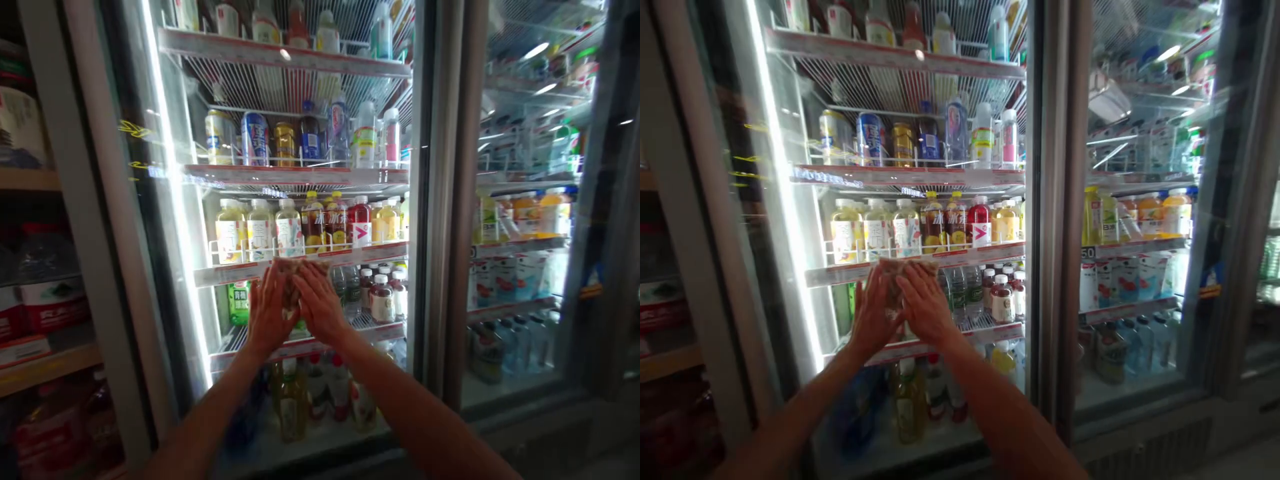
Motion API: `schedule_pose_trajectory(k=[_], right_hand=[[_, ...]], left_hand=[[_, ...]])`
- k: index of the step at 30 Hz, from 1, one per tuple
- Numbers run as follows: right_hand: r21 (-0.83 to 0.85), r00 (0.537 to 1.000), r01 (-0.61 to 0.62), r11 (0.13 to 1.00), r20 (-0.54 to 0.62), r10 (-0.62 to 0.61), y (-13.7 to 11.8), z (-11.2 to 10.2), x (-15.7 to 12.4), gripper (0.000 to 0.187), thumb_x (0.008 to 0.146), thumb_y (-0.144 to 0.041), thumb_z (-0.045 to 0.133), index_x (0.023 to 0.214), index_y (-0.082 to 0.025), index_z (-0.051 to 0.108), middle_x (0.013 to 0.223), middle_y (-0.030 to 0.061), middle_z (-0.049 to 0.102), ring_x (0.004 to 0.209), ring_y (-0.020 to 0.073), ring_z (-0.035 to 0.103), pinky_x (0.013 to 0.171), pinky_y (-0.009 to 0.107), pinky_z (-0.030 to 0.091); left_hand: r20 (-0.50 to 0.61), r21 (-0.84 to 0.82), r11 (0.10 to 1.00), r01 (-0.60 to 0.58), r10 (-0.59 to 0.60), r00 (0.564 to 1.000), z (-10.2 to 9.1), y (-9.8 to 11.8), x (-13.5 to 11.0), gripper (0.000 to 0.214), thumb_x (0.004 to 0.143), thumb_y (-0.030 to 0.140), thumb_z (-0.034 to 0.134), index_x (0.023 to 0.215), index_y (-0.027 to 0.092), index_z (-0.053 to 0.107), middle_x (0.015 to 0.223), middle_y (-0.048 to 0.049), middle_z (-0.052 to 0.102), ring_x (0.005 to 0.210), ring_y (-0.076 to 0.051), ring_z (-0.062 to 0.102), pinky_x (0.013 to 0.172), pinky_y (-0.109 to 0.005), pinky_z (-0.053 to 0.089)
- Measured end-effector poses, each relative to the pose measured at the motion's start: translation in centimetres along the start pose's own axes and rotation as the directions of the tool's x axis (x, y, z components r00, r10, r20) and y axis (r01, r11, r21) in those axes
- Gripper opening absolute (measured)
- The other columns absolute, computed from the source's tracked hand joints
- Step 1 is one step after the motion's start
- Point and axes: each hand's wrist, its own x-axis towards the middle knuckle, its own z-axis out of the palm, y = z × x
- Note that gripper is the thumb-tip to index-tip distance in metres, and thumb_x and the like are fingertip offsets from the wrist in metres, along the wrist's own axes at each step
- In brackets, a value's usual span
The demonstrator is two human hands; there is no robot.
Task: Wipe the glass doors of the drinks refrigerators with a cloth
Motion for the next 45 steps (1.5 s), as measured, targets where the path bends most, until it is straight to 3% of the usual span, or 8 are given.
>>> schedule_pose_trajectory(k=[6, 15, 23, 27, 32, 35, 40, 45], right_hand=[[-0.206, 0.996, -0.048, 0.977, -0.088, 0.030, -0.2, 1.9, 0.1, 0.040, 0.090, -0.034, 0.047, 0.129, -0.026, 0.051, 0.144, 0.0034, 0.043, 0.141, 0.0201, 0.021, 0.117, 0.046, 0.018], [-0.297, 0.841, -0.443, 0.846, -0.463, 0.279, 11.8, -5.9, -6.9, 0.053, 0.091, -0.022, 0.036, 0.144, -0.019, 0.030, 0.149, 0.0152, 0.031, 0.140, 0.0315, 0.025, 0.106, 0.061, 0.029], [-0.158, 0.996, -0.079, 0.984, -0.045, 0.073, -1.2, 1.7, -5.1, 0.042, 0.085, -0.024, 0.051, 0.127, -0.026, 0.054, 0.147, 0.0057, 0.039, 0.142, 0.0242, 0.019, 0.115, 0.050, 0.019], [-0.196, 0.997, -0.054, 0.979, -0.066, 0.042, 2.3, -0.6, -7.4, 0.041, 0.086, -0.021, 0.051, 0.126, -0.027, 0.054, 0.146, 0.0045, 0.041, 0.141, 0.0218, 0.023, 0.115, 0.051, 0.020], [-0.321, 0.897, -0.359, 0.877, -0.380, 0.228, 9.1, -4.7, -10.6, 0.049, 0.090, -0.017, 0.041, 0.139, -0.024, 0.039, 0.152, 0.0109, 0.028, 0.141, 0.0279, 0.022, 0.108, 0.058, 0.030], [-0.272, 0.904, -0.367, 0.890, -0.330, 0.272, 6.1, -3.1, -10.1, 0.051, 0.089, -0.016, 0.040, 0.140, -0.022, 0.037, 0.154, 0.0116, 0.020, 0.142, 0.0285, 0.019, 0.109, 0.057, 0.029], [-0.132, 0.997, -0.052, 0.990, 0.043, 0.058, -2.4, 1.5, -8.4, 0.042, 0.084, -0.023, 0.049, 0.125, -0.025, 0.055, 0.147, 0.0049, 0.038, 0.142, 0.0231, 0.020, 0.116, 0.049, 0.019], [-0.167, 0.999, -0.032, 0.985, 0.025, 0.037, 2.0, -1.0, -11.4, 0.045, 0.084, -0.017, 0.048, 0.128, -0.025, 0.052, 0.145, 0.0057, 0.042, 0.141, 0.0220, 0.024, 0.115, 0.050, 0.020]], left_hand=[[-0.040, 0.112, 0.992, 0.057, -0.053, 0.998, -0.9, -2.4, -1.6, 0.069, 0.090, 0.038, 0.044, 0.147, 0.020, 0.010, 0.152, -0.0131, 0.020, 0.143, -0.023, 0.012, 0.116, -0.047, 0.010], [-0.049, 0.126, 0.985, 0.116, -0.111, 0.993, 0.2, -1.2, -1.6, 0.074, 0.090, 0.044, 0.043, 0.147, 0.018, 0.004, 0.153, -0.0138, 0.016, 0.143, -0.023, 0.006, 0.116, -0.048, 0.006], [0.000, 0.120, 0.989, 0.086, -0.087, 0.996, -0.9, -0.8, -3.6, 0.070, 0.090, 0.037, 0.046, 0.147, 0.019, 0.009, 0.152, -0.0120, 0.020, 0.143, -0.022, 0.012, 0.116, -0.044, 0.014], [0.019, 0.152, 0.986, 0.068, -0.072, 0.997, -1.4, -0.8, -5.8, 0.069, 0.090, 0.032, 0.047, 0.147, 0.018, 0.013, 0.151, -0.0115, 0.025, 0.142, -0.020, 0.014, 0.117, -0.042, 0.013], [0.030, 0.146, 0.984, 0.103, -0.109, 0.994, -0.5, -0.5, -6.4, 0.069, 0.091, 0.030, 0.045, 0.147, 0.018, 0.008, 0.152, -0.0123, 0.019, 0.143, -0.021, 0.008, 0.117, -0.046, 0.010], [0.027, 0.153, 0.980, 0.125, -0.131, 0.991, -0.3, -0.3, -6.3, 0.069, 0.091, 0.029, 0.045, 0.147, 0.018, 0.006, 0.152, -0.0120, 0.017, 0.143, -0.021, 0.006, 0.116, -0.048, 0.009], [0.037, 0.121, 0.983, 0.139, -0.144, 0.989, -0.8, -0.4, -6.5, 0.066, 0.091, 0.030, 0.043, 0.147, 0.021, 0.009, 0.151, -0.0111, 0.023, 0.142, -0.022, 0.013, 0.115, -0.048, 0.015], [0.029, 0.138, 0.980, 0.146, -0.152, 0.988, -0.8, -0.2, -6.6, 0.066, 0.091, 0.029, 0.043, 0.147, 0.022, 0.009, 0.151, -0.0109, 0.023, 0.142, -0.022, 0.013, 0.116, -0.048, 0.016]])
